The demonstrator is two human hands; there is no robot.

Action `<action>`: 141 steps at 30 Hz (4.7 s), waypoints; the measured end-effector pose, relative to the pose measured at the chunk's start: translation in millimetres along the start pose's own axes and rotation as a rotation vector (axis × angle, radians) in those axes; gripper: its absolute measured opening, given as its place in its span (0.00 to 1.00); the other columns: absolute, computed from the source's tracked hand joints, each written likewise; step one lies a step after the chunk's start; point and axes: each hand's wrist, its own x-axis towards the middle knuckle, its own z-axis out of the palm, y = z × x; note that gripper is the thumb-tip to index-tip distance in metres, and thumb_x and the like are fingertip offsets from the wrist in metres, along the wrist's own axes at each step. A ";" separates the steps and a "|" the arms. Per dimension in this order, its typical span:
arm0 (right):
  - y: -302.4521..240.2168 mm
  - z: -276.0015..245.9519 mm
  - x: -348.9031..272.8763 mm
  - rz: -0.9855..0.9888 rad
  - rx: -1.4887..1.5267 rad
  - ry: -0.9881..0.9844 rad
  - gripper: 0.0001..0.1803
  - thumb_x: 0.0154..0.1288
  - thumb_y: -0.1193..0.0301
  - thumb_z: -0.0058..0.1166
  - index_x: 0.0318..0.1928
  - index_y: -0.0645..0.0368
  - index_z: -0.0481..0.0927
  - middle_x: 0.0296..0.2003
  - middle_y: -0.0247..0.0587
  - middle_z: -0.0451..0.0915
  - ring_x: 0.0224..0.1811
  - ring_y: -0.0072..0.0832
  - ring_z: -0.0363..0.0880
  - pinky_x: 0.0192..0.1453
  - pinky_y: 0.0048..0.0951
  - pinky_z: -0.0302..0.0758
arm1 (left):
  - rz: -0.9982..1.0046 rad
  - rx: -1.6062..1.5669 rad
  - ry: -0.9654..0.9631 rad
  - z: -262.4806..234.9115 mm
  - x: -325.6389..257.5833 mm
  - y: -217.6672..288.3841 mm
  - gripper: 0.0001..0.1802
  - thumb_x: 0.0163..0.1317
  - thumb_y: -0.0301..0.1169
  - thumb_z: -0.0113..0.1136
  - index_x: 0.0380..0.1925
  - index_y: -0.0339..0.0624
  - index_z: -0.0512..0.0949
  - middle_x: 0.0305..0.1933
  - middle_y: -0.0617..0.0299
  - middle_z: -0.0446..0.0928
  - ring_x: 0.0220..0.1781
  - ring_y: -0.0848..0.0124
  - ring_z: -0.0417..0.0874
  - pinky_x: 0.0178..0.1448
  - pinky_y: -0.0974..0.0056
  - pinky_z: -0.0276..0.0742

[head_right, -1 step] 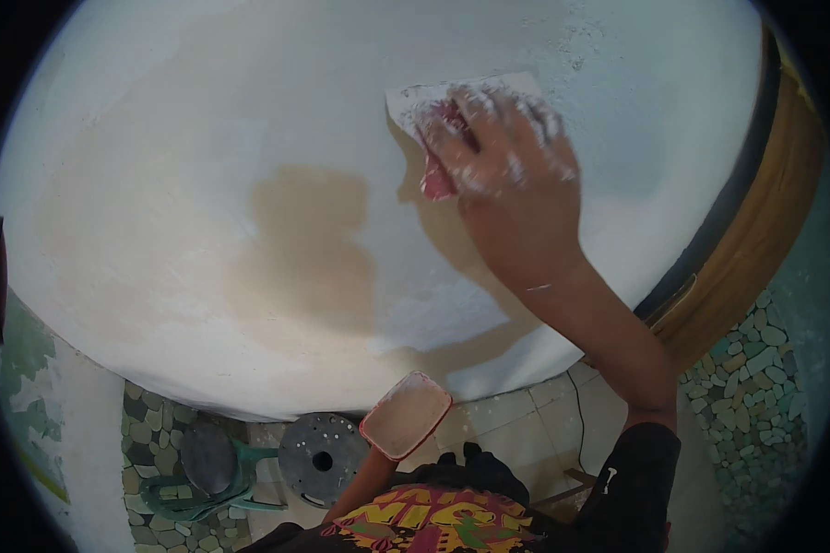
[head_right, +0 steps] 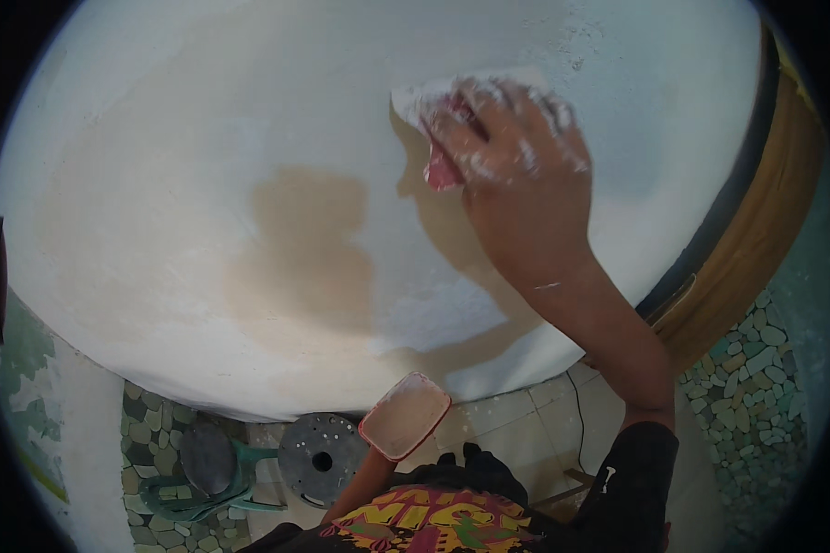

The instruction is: Apply wall filler or putty to a curved surface using a small putty knife.

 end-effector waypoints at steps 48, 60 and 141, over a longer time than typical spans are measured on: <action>47.5 -2.4 33.6 0.113 -0.014 0.143 0.20 0.59 0.74 0.65 0.51 0.41 0.89 0.49 0.29 0.86 0.53 0.34 0.84 0.58 0.42 0.80 | -0.107 0.069 0.114 -12.4 6.0 22.6 0.29 0.76 0.47 0.42 0.69 0.44 0.74 0.70 0.52 0.76 0.72 0.49 0.77 0.77 0.46 0.71; 106.5 -5.6 6.5 -0.097 -0.141 0.091 0.22 0.54 0.76 0.70 0.50 0.41 0.90 0.51 0.26 0.88 0.55 0.30 0.85 0.57 0.35 0.83 | -0.207 0.107 0.119 -52.7 8.5 41.0 0.33 0.76 0.52 0.43 0.71 0.44 0.72 0.71 0.52 0.75 0.72 0.49 0.76 0.75 0.44 0.73; 95.9 1.2 -26.0 0.029 -0.238 0.039 0.21 0.55 0.72 0.69 0.51 0.42 0.89 0.56 0.26 0.85 0.65 0.31 0.78 0.75 0.48 0.68 | -0.103 0.227 0.263 -86.2 37.0 30.9 0.33 0.77 0.54 0.47 0.69 0.42 0.71 0.68 0.45 0.76 0.61 0.45 0.83 0.60 0.45 0.85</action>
